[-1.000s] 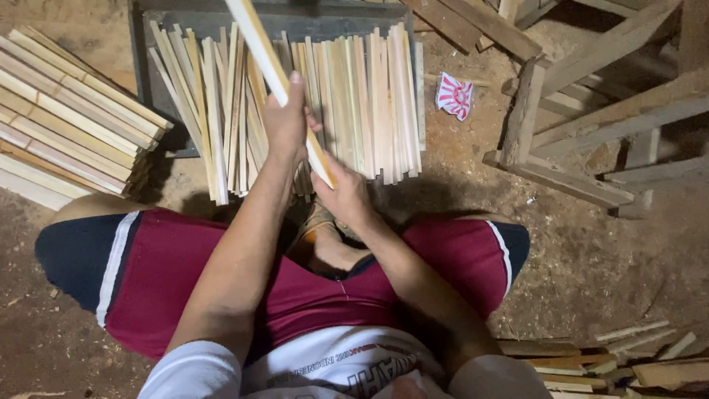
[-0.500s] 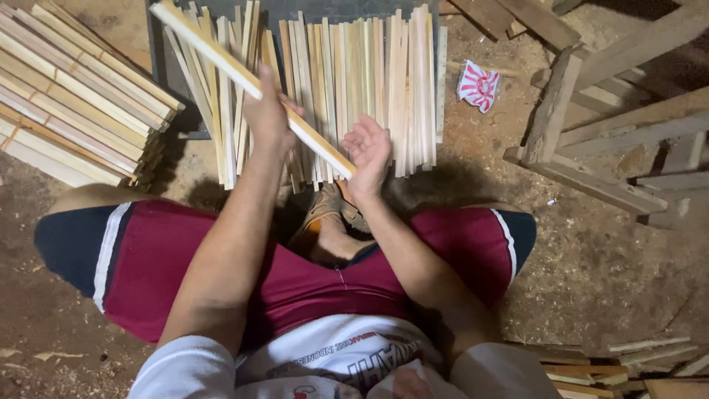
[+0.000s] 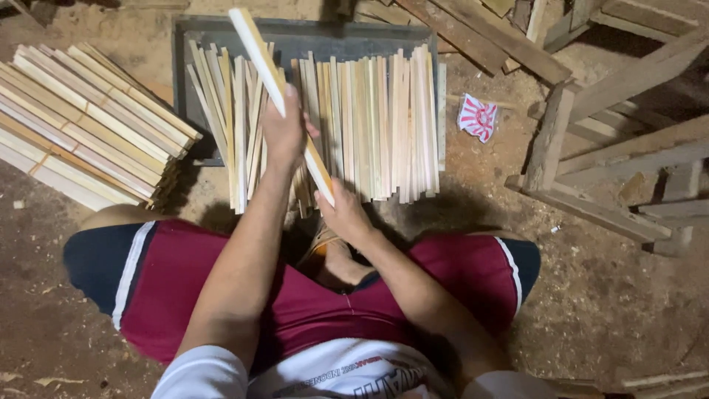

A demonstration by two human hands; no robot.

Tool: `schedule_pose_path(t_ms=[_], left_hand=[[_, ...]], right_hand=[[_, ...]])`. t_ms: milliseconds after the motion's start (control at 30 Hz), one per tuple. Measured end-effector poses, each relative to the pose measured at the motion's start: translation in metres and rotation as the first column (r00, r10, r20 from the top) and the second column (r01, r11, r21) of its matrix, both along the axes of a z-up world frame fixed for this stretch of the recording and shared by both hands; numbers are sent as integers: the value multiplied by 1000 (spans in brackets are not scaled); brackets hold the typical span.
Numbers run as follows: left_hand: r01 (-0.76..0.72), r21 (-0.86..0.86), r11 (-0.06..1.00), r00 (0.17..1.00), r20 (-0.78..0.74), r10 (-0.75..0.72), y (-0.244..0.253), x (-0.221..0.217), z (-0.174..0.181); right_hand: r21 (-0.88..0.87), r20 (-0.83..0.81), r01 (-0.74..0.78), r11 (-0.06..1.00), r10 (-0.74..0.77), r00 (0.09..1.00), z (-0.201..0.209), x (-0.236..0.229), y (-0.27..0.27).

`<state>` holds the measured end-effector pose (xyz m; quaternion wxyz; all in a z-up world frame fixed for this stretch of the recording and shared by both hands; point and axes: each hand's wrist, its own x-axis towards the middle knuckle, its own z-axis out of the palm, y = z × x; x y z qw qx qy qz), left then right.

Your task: The person sits cross-legged on the floor and repeatedly picks up thin wooden sticks from a tray, inspects them, and places them into a separate pile. The person handles the sticks one at a time, turning them over and aligning them before stacking.

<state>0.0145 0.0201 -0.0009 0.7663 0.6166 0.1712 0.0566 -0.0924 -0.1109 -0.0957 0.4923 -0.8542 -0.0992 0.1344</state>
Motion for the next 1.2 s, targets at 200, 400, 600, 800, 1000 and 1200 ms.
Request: schedule_pose_path(t_ms=[200,400,600,800,1000,1200], left_hand=[[-162,-72,984,986,21,164,31,26,15],[-95,-33,995,986,137,99,28,20,13],[155,194,969,974,132,-183,13,7,27],[489,712,504,759,-62,-649,-23,-18,14],[574,786,227,660,-281,-697,-41,-31,19],[568,798,202,653,-286,-702,-42,-34,6]], right_hand=[[82,94,-55,995,47,994,-24,-11,4],[75,179,-38,996,24,984,-32,-17,9],[217,441,18,976,-115,890,-16,13,-4],[698,161,324,639,-580,798,54,59,-62],[573,294,333,749,-567,769,59,56,-92],[561,326,337,756,-576,750,48,55,-95]])
